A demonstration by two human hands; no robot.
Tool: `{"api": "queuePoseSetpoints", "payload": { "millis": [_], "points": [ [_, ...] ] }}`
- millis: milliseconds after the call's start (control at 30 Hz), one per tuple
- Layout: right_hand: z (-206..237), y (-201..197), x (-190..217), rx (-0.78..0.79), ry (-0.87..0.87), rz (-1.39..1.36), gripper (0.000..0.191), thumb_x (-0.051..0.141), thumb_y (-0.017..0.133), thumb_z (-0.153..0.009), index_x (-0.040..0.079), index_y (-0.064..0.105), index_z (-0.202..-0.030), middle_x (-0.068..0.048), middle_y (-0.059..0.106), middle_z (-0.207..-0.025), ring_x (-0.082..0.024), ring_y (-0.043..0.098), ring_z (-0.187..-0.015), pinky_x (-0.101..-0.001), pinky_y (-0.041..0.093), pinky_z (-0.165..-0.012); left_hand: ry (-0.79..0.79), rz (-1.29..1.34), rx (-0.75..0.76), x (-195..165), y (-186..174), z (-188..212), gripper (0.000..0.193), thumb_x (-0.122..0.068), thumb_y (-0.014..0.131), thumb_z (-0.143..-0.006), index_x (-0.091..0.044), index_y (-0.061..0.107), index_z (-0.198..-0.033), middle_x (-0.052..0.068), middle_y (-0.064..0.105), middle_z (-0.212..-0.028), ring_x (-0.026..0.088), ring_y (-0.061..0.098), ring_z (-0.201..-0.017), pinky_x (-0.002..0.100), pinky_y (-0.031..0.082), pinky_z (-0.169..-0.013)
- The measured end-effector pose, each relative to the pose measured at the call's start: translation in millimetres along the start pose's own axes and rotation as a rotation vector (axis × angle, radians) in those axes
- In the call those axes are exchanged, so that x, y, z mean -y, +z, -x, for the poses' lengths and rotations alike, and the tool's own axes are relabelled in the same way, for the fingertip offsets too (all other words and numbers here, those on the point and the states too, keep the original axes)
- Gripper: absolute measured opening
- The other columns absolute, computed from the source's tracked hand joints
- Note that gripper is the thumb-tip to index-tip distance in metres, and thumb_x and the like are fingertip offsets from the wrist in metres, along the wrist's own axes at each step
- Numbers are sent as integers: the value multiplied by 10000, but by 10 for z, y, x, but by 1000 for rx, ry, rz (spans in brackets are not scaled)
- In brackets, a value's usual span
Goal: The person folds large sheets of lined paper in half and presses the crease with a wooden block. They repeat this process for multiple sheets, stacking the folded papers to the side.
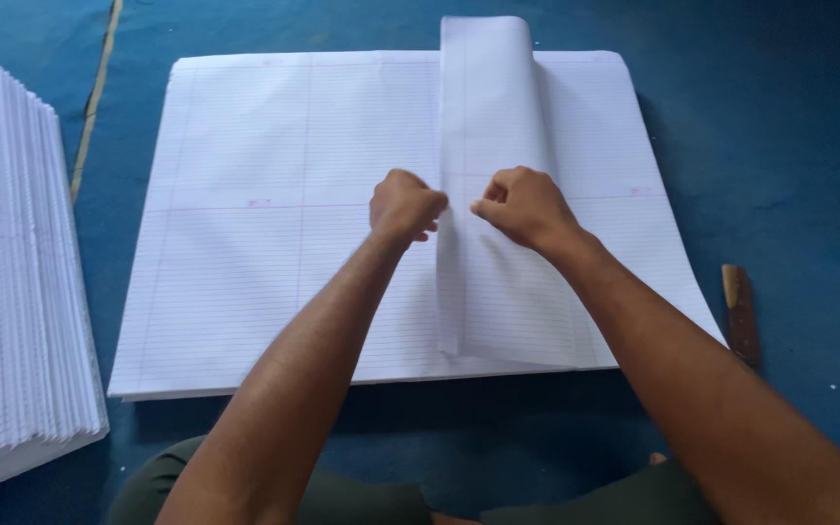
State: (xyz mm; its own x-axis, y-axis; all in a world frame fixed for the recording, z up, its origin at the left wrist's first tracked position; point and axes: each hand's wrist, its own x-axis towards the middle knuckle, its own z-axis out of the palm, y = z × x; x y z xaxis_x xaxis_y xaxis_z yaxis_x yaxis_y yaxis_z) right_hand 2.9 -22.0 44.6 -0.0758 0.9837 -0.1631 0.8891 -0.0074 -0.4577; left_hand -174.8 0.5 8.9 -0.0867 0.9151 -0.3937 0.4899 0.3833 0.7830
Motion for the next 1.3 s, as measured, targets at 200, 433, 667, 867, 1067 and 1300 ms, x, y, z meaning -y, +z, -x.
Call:
{"api": "queuePoseSetpoints", "payload": {
  "millis": [200, 433, 667, 867, 1067, 1300],
  "points": [
    [-48, 139, -232, -83, 14, 104, 600, 304, 755, -833, 46, 584, -1346, -192, 475, -1431, -339, 475, -1338, -472, 489, -1038, -71, -23, -85, 526, -277, -137, 170, -145, 740, -824, -19, 784, -929, 126, 784, -812, 181, 749, -645, 320, 637, -602],
    [-52, 244, -269, 41, 156, -8, 883, 446, 689, -873, 77, 297, -1573, -218, 324, -1578, -385, 392, -1436, -507, 441, -1117, -112, -253, -198, 985, -670, -146, 156, -203, 720, -867, -121, 785, -982, 73, 780, -971, 181, 736, -884, 378, 599, -828],
    [-84, 425, -101, 84, 77, 59, 994, 534, 673, -846, 118, 193, -1611, -201, 238, -1638, -392, 285, -1507, -535, 355, -1171, -98, -322, -268, 1259, -1048, -103, 140, -202, 719, -866, -139, 804, -958, 61, 780, -992, 212, 736, -933, 392, 591, -868],
    [-128, 552, -31, 74, -8, 38, 1082, 619, 666, -836, 72, 147, -1611, -239, 196, -1643, -415, 229, -1519, -551, 334, -1176, -117, -320, -343, 1468, -1373, -97, 152, -234, 760, -845, -150, 803, -964, 67, 772, -1006, 214, 723, -959, 402, 582, -887],
    [-183, 679, 42, 87, -7, 6, 1128, 627, 664, -815, 66, 96, -1613, -246, 171, -1651, -417, 241, -1512, -549, 345, -1174, -165, -378, -403, 1617, -1703, -64, 109, -142, 721, -906, -104, 795, -976, 104, 781, -1041, 251, 759, -971, 405, 623, -891],
    [-226, 829, 141, 86, -53, 25, 1144, 656, 652, -814, 89, 73, -1622, -254, 120, -1660, -427, 172, -1534, -579, 316, -1180, -209, -462, -469, 1720, -1995, 18, 140, -126, 719, -907, -81, 788, -1020, 156, 731, -1150, 325, 701, -1083, 451, 577, -944]
  ]
}}
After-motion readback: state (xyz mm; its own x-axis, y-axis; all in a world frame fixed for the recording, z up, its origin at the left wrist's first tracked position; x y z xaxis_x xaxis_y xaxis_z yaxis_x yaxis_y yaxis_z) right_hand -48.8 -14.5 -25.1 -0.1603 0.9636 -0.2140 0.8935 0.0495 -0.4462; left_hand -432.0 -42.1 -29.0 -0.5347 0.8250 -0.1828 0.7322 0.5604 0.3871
